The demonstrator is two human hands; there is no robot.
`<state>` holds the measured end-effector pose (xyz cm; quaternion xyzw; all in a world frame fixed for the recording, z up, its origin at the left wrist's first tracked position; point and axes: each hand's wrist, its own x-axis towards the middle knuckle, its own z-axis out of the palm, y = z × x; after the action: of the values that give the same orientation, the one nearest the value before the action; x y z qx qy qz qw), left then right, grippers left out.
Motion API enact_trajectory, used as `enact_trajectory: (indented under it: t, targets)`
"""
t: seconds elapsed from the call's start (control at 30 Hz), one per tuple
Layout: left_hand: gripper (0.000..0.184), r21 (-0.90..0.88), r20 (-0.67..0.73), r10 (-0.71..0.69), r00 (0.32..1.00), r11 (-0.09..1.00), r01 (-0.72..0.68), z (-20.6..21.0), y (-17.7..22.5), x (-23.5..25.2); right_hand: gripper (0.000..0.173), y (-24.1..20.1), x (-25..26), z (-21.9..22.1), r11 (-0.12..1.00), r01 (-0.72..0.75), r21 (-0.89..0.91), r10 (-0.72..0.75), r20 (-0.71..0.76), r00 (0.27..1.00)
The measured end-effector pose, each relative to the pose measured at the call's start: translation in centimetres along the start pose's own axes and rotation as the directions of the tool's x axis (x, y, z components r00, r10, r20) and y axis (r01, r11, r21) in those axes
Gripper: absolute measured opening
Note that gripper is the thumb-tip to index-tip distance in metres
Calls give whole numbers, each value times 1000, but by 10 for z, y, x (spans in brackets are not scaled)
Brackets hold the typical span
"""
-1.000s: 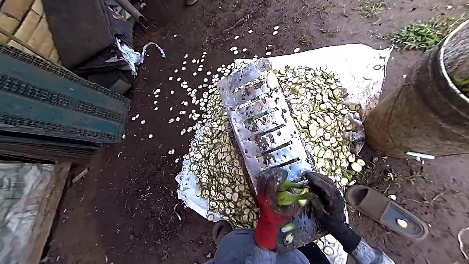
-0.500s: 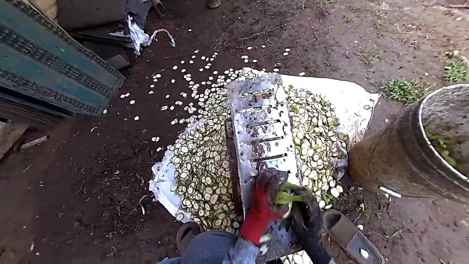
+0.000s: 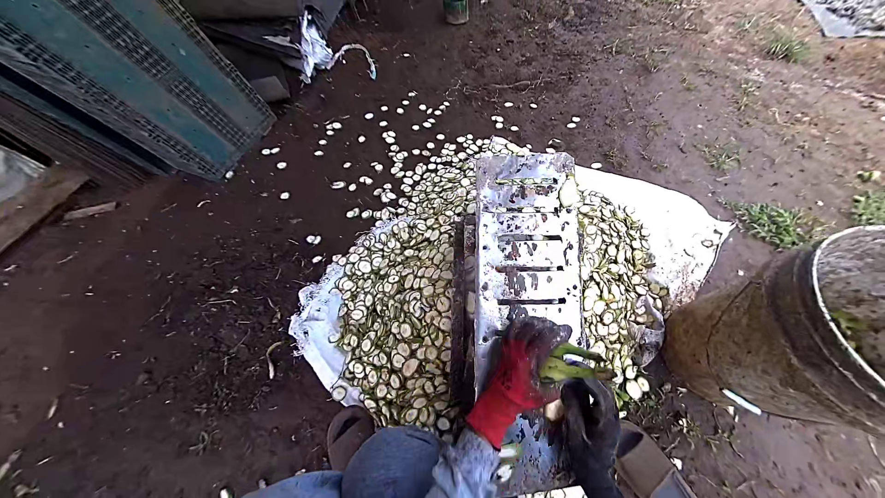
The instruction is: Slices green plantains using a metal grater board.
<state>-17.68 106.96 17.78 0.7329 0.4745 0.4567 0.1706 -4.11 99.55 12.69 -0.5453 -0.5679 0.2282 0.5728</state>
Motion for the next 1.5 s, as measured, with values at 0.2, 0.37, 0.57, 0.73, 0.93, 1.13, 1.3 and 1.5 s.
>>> enact_trajectory:
  t: [0.2,0.37,0.57,0.73,0.93,1.13,1.3,1.5]
  targets:
    - [80,79,83,-105,991,992,99,12,-34,144,32,6,3,-2,999,31,-23,-31,-3,1000]
    - [94,284,162,-275,948,933,222,-9,14,149,32,6,6,2,995,68,-66,-69,-10,998]
    - [48,469,222,-273,936,872,143,5,29,133,33,5,6,0,996,67,-65,-67,1,998]
    - [36,468,-38,-13,999,883,29,3,54,-21,41,4,2,-5,998,42,-57,-41,23,999]
    - [36,376,83,43,996,924,-71,25,-5,110,34,0,7,-3,997,54,-59,-52,26,998]
    - [43,356,15,18,1000,934,-22,23,23,47,34,0,2,-10,999,46,-6,-46,13,999]
    - [28,374,-4,110,994,922,-100,2,32,2,33,2,3,-6,998,26,56,-27,15,1000]
    - [35,210,88,-9,996,978,-10,9,-43,180,31,4,6,-4,999,49,-23,-49,13,999]
